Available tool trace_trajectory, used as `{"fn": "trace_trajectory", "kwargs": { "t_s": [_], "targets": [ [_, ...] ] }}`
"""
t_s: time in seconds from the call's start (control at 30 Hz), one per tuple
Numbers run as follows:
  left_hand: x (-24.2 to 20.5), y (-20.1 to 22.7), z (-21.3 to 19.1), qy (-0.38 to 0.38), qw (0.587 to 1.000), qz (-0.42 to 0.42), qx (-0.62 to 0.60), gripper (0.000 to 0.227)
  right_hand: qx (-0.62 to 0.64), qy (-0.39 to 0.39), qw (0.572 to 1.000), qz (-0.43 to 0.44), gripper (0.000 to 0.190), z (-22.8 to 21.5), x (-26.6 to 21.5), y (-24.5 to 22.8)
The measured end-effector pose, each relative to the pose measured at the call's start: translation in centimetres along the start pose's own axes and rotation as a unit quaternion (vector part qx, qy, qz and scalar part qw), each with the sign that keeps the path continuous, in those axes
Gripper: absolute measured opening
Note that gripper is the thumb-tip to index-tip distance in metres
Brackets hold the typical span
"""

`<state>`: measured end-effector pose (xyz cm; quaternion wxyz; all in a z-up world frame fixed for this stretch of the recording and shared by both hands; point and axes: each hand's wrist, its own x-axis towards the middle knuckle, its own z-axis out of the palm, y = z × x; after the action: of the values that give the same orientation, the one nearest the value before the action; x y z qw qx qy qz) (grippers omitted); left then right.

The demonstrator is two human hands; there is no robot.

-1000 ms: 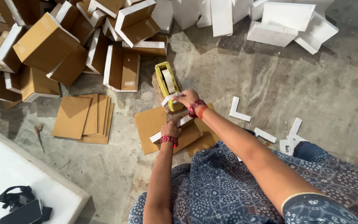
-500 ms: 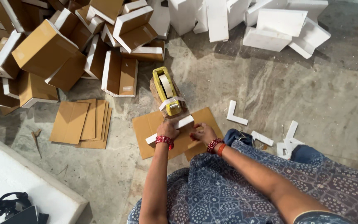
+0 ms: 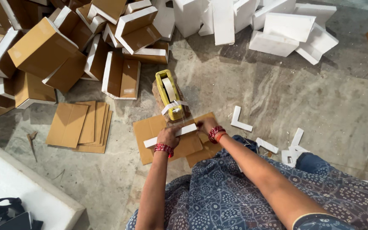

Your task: The person sits on the floor and assembles small cardboard boxes by attaching white foam inserts to the edges using a handheld tape dispenser. They repeatedly pick up foam pieces, align them on the cardboard, and secure them with tape.

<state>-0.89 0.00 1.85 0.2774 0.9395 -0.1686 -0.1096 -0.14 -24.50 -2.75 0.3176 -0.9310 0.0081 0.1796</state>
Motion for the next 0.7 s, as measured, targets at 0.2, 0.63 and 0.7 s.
{"fn": "trace_trajectory", "kwargs": {
  "t_s": [0.2, 0.63, 0.7],
  "targets": [
    [0.1, 0.6, -1.3, -0.008, 1.0, 0.015, 0.019, 0.051, 0.359, -0.073, 0.93, -0.016, 0.026, -1.7, 5.1, -3.6],
    [-1.2, -2.6, 6.8, 0.065, 0.992, 0.107, -0.035, 0.047, 0.122, 0.007, 0.992, 0.04, 0.041, 5.9, 7.7, 1.6],
    [-0.9, -2.7, 9.2, 0.043, 0.992, 0.113, -0.027, 0.046, -0.046, -0.09, 0.995, 0.018, 0.049, 6.7, 8.1, 3.2]
  ]
}}
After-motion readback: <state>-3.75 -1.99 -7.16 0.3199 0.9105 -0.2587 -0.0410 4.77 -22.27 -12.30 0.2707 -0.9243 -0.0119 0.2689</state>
